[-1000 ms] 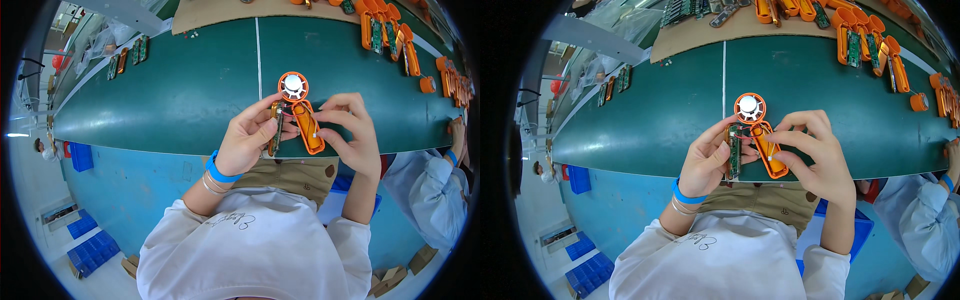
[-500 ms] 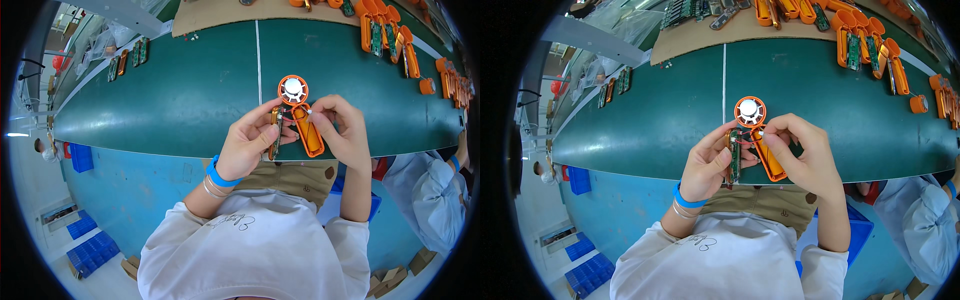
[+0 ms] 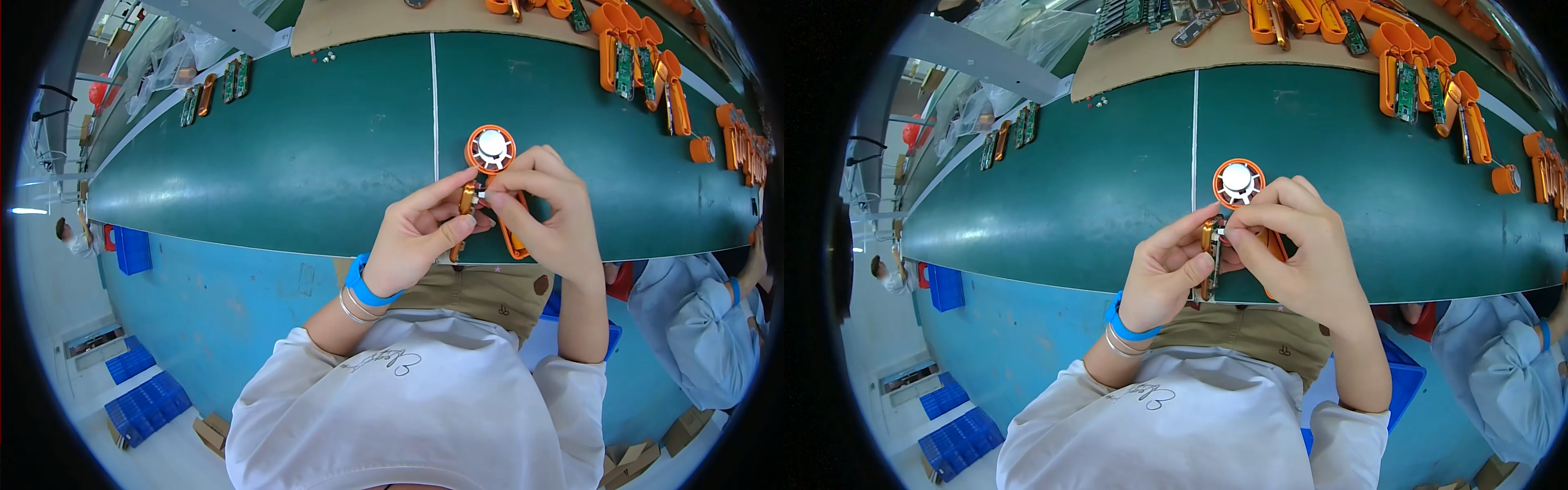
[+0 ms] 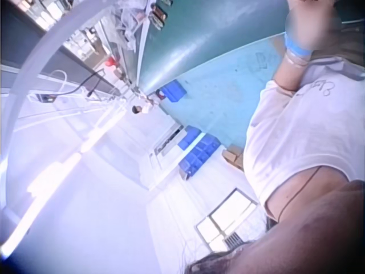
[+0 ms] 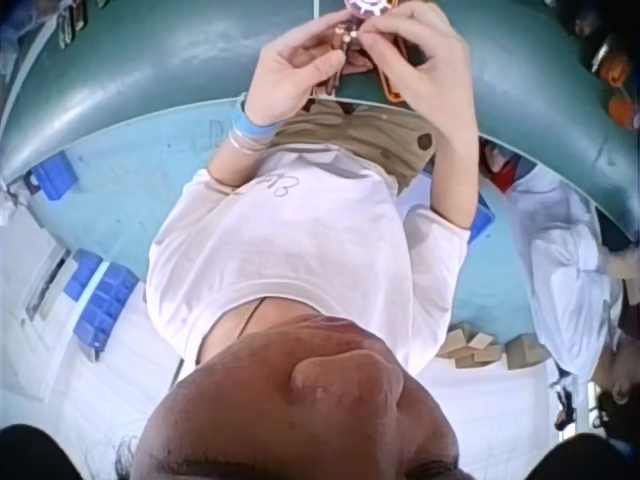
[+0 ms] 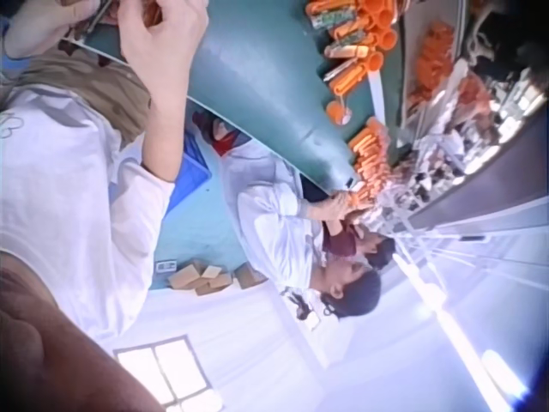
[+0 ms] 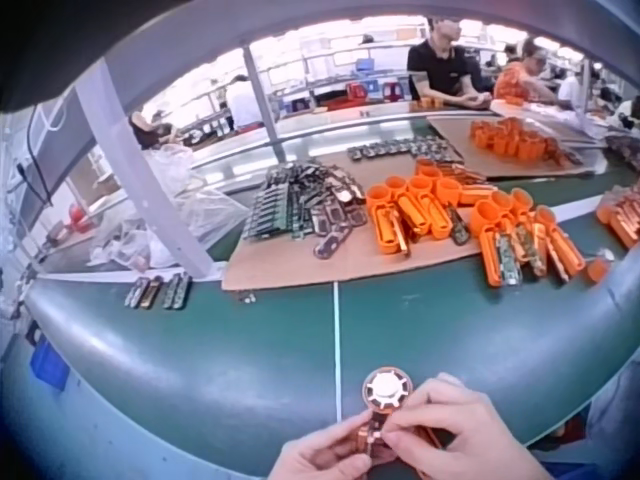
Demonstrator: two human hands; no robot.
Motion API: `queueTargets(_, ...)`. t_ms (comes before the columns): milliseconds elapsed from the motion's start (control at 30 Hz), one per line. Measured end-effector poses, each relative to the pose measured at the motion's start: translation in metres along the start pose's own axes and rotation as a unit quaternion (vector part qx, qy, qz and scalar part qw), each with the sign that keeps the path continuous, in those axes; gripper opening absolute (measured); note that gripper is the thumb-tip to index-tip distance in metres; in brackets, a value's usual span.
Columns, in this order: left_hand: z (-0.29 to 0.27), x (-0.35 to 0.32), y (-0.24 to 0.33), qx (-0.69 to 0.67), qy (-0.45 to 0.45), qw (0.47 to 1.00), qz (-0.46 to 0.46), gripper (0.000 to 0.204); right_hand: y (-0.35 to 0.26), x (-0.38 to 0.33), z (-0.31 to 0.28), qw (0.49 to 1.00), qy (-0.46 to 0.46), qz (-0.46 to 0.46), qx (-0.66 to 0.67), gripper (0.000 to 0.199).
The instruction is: Assembling handheld fans on a production line.
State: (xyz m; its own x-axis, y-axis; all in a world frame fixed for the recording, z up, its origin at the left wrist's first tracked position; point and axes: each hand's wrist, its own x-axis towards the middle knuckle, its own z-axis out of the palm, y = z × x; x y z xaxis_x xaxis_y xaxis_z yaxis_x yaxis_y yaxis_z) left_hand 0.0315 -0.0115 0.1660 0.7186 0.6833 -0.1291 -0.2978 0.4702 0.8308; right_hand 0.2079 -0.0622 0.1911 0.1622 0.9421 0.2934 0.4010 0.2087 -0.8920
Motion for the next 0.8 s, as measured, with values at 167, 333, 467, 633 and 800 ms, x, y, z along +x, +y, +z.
queueTargets(167, 0.001, 0.0, -0.002, 0.0, 0.001, 1.0, 0.014, 0.049, -0.001, -0.001, 0.002, 0.998, -0.006, 0.047, 0.038, 0.008)
queueTargets(333, 0.001, 0.001, -0.003, -0.008, 0.004, 1.0, 0.016, 0.048, -0.001, -0.002, 0.003, 0.994, -0.016, 0.084, 0.072, 0.008)
queueTargets(467, 0.002, 0.0, -0.002, -0.006, 0.008, 1.0, 0.014, 0.05, 0.002, -0.002, 0.006, 0.991, -0.007, 0.083, 0.1, 0.007)
queueTargets(633, 0.002, 0.0, 0.0, 0.017, 0.012, 1.0, 0.013, 0.053, 0.001, -0.004, 0.007, 0.987, -0.004, 0.102, 0.12, 0.006)
queueTargets(800, 0.002, 0.0, 0.0, 0.073, 0.02, 0.997, 0.01, 0.053, 0.005, -0.006, 0.011, 0.994, 0.015, 0.057, 0.092, 0.004)
